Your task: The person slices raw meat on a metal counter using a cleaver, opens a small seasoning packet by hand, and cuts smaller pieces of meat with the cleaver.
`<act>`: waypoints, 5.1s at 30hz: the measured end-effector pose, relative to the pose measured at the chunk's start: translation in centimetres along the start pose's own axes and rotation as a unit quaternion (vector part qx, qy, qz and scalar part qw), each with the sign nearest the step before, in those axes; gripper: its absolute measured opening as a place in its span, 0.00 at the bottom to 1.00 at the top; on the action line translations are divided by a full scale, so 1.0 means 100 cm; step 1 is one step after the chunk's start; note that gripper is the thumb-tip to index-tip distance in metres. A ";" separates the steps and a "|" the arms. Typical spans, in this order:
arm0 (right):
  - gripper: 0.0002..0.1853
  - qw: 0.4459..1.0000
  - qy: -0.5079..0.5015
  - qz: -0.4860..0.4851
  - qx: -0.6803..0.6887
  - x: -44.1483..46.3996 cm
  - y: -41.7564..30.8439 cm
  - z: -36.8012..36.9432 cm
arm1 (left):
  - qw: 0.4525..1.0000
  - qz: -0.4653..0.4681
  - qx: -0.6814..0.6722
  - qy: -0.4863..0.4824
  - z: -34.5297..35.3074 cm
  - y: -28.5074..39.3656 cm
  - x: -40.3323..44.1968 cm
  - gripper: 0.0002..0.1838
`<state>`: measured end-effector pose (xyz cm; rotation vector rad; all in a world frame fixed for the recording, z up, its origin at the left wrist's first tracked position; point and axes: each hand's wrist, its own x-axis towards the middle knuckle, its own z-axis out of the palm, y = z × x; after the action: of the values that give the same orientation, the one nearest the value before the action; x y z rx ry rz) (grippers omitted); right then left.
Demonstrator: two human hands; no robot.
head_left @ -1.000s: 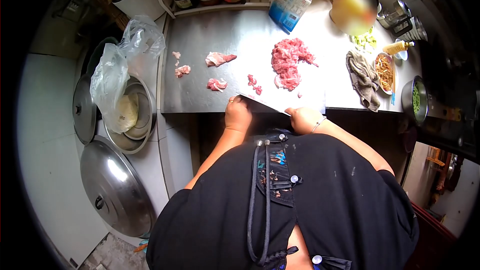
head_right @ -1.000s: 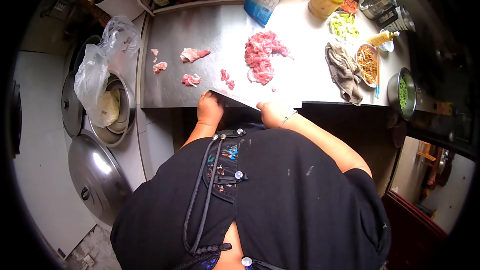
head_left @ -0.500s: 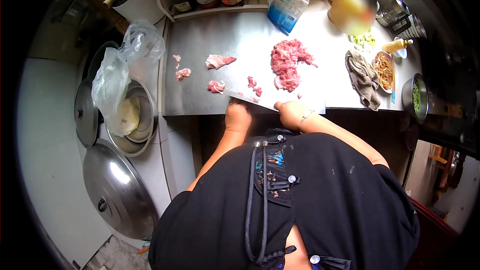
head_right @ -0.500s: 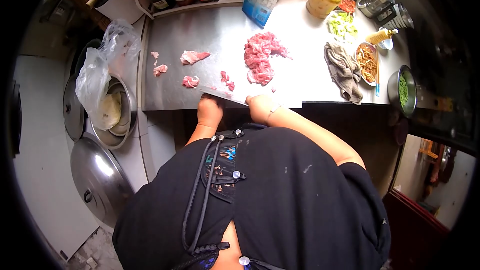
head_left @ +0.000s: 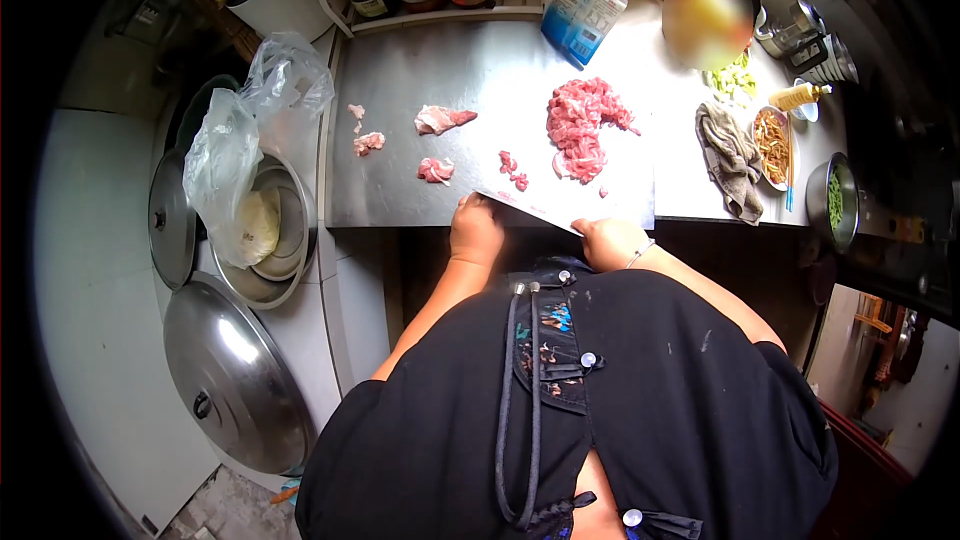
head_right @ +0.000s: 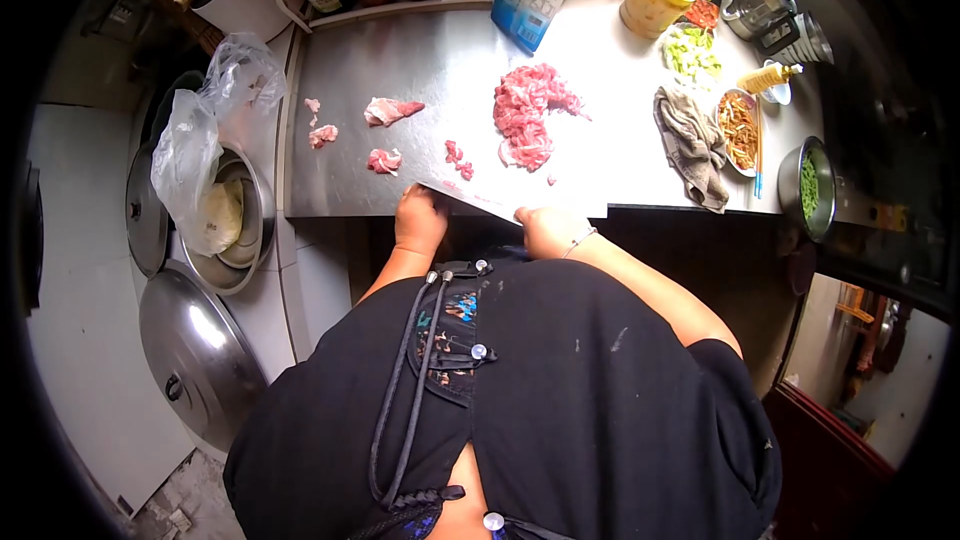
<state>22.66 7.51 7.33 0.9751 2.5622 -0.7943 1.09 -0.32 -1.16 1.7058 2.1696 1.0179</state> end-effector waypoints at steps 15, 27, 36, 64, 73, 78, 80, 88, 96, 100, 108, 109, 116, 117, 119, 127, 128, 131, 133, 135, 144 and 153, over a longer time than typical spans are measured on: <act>0.15 0.998 -0.056 0.037 0.007 0.047 -0.032 -0.005 | 0.999 -0.009 0.041 -0.010 0.014 -0.012 -0.007 0.09; 0.16 0.996 -0.014 0.059 0.061 0.005 -0.009 -0.008 | 0.998 -0.022 -0.018 0.052 0.003 0.005 -0.003 0.02; 0.15 0.999 -0.012 0.029 0.038 -0.003 -0.006 -0.001 | 0.999 0.009 0.037 -0.007 0.003 -0.008 -0.006 0.09; 0.14 0.999 -0.016 0.020 0.043 0.006 -0.012 0.000 | 0.998 0.008 0.000 0.061 -0.001 -0.007 -0.004 0.04; 0.17 0.999 -0.043 0.014 0.011 0.015 -0.007 0.004 | 0.999 0.024 0.019 0.012 -0.001 -0.012 -0.003 0.05; 0.17 0.999 -0.027 0.016 0.020 0.009 -0.009 0.002 | 1.000 0.007 0.024 0.003 0.000 -0.013 -0.005 0.05; 0.17 0.999 -0.008 0.009 0.033 0.005 -0.005 0.004 | 1.000 -0.008 0.012 0.005 -0.002 -0.009 -0.002 0.05; 0.16 0.998 -0.037 0.041 0.034 0.021 -0.012 0.004 | 1.000 0.027 0.009 0.011 0.003 -0.016 -0.003 0.05; 0.16 0.999 -0.025 0.038 0.020 0.037 -0.015 0.002 | 0.999 0.033 0.011 0.017 0.003 -0.016 -0.003 0.05; 0.15 0.996 0.005 0.072 0.047 0.025 -0.008 -0.012 | 0.997 0.044 -0.049 0.048 -0.004 -0.005 0.002 0.04; 0.12 0.999 -0.026 0.018 0.034 0.010 -0.014 -0.004 | 0.999 0.025 0.003 0.029 0.000 -0.010 -0.003 0.03; 0.12 0.999 -0.026 0.018 0.035 0.006 -0.011 -0.003 | 1.000 0.017 0.014 0.020 0.001 -0.011 -0.004 0.04; 0.15 0.996 -0.076 0.035 0.022 0.008 -0.007 -0.003 | 0.999 0.023 0.010 0.024 0.000 -0.010 -0.004 0.05; 0.17 0.997 -0.069 0.030 0.018 0.012 -0.007 0.001 | 1.000 0.016 0.015 0.009 0.002 -0.013 -0.005 0.06; 0.15 0.995 -0.090 0.049 0.021 0.029 -0.023 -0.006 | 1.000 0.007 0.020 -0.005 0.005 -0.016 -0.005 0.08; 0.12 0.994 -0.096 0.060 0.005 0.050 -0.044 -0.017 | 0.997 0.026 0.037 0.056 0.006 -0.022 0.000 0.11; 0.12 0.994 -0.095 0.060 0.004 0.046 -0.042 -0.017 | 0.997 0.026 0.037 0.056 0.006 -0.022 -0.001 0.11; 0.12 0.992 -0.102 0.075 0.021 0.027 -0.029 -0.015 | 0.999 -0.013 0.028 0.035 0.004 -0.021 -0.002 0.11; 0.12 0.993 -0.085 0.075 0.031 0.018 -0.016 -0.008 | 0.999 -0.022 0.048 -0.006 0.002 -0.021 -0.001 0.08; 0.12 0.995 -0.064 0.058 0.039 0.014 -0.007 -0.006 | 1.000 -0.002 0.015 0.021 -0.001 -0.014 0.001 0.06; 0.15 0.998 -0.039 0.032 0.049 0.008 -0.010 -0.007 | 0.998 0.009 -0.011 0.063 -0.001 -0.009 -0.001 0.05; 0.17 0.991 -0.108 0.047 0.065 0.010 -0.005 -0.015 | 0.998 0.020 -0.005 0.056 -0.001 -0.014 -0.002 0.06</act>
<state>21.49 8.58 8.25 0.9821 2.2879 -0.9921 0.00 -0.69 -1.96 1.7330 2.2026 1.1597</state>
